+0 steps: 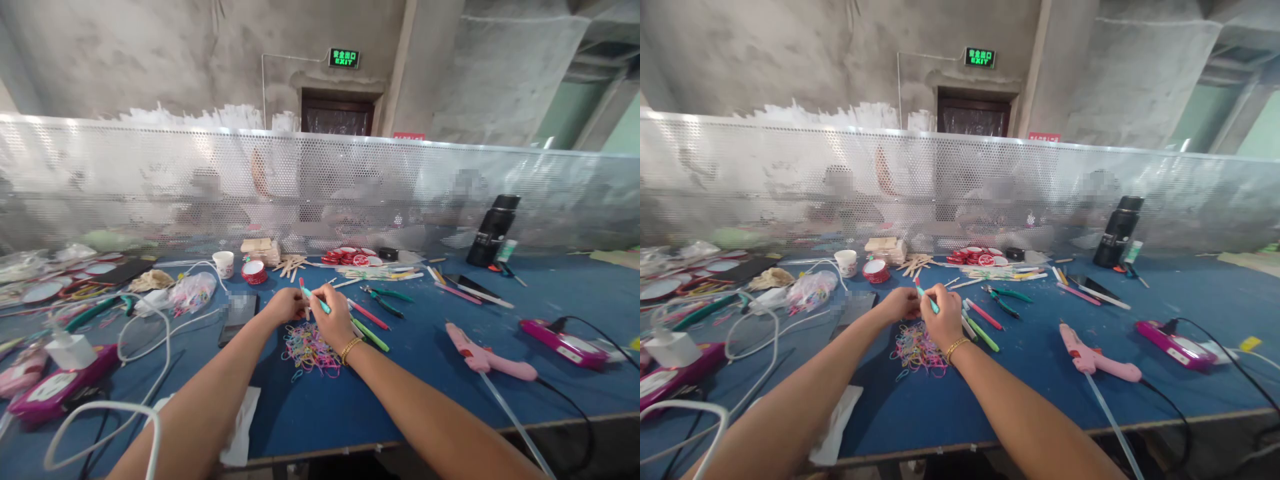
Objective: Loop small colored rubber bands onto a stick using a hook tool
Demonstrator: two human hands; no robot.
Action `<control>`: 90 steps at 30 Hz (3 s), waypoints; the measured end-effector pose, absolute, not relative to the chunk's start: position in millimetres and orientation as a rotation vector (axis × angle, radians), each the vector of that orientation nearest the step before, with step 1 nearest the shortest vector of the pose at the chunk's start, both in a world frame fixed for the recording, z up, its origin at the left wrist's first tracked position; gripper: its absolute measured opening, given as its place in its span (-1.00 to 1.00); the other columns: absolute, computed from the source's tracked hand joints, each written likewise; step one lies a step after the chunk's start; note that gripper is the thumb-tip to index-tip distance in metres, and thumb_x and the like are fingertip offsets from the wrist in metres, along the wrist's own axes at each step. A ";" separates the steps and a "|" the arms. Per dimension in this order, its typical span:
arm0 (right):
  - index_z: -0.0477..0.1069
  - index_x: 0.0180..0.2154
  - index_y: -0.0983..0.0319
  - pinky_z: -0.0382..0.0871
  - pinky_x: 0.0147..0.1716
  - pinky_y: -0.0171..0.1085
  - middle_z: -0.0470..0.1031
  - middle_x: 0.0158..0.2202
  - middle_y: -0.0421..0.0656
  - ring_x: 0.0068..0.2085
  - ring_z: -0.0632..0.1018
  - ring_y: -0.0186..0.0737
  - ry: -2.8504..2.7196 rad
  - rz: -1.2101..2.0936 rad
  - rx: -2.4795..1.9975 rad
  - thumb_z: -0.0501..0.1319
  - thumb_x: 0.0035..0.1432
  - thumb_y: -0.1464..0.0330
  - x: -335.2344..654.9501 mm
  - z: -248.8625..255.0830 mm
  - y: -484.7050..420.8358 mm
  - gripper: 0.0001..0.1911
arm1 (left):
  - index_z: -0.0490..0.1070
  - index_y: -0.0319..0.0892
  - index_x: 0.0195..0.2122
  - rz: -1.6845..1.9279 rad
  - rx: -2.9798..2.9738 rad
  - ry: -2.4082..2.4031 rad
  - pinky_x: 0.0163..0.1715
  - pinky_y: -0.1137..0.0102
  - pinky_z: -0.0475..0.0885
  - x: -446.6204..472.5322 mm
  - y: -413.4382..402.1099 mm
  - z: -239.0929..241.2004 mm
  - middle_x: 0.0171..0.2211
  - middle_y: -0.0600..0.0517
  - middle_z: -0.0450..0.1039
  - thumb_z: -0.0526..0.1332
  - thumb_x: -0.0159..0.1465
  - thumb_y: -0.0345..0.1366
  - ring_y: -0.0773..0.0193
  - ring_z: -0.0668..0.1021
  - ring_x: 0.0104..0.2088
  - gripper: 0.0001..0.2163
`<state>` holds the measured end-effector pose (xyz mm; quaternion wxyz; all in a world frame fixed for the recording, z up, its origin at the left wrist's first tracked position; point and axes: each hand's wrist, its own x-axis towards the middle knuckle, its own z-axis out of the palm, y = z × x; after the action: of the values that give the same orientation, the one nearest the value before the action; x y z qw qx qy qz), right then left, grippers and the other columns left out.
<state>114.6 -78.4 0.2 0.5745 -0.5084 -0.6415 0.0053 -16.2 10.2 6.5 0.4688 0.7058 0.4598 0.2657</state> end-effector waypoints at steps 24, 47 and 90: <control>0.34 -0.38 0.17 0.28 -0.22 -0.24 0.49 -0.42 -0.18 -0.34 0.49 -0.20 -1.462 0.002 -1.142 0.10 0.22 0.28 118.5 -1.8 -77.5 -0.85 | 0.43 -0.24 -0.42 0.618 1.759 1.161 -0.57 0.54 0.33 -18.2 9.1 5.0 -0.62 0.09 0.42 0.28 0.14 -0.23 0.39 0.47 -0.59 -0.83; 0.35 -0.37 0.18 0.19 -0.19 -0.23 0.51 -0.43 -0.21 -0.35 0.48 -0.21 -1.461 -0.064 -1.221 0.10 0.20 0.33 120.2 -2.7 -76.9 -0.89 | 0.44 -0.25 -0.42 0.619 1.748 1.182 -0.54 0.52 0.37 -16.8 9.3 7.7 -0.63 0.09 0.43 0.30 0.15 -0.24 0.38 0.48 -0.59 -0.83; 0.34 -0.36 0.18 0.15 -0.14 -0.24 0.50 -0.41 -0.22 -0.31 0.48 -0.23 -1.501 -0.057 -1.183 0.09 0.22 0.37 114.6 0.4 -79.5 -0.89 | 0.43 -0.24 -0.44 0.642 1.698 1.140 -0.56 0.52 0.34 -14.3 2.2 15.9 -0.65 0.12 0.37 0.38 0.07 -0.16 0.40 0.45 -0.60 -0.75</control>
<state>114.6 -79.5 0.4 0.5768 -0.5053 -0.6414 -0.0246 -14.3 2.2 15.9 0.4785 0.6955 0.4671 0.2628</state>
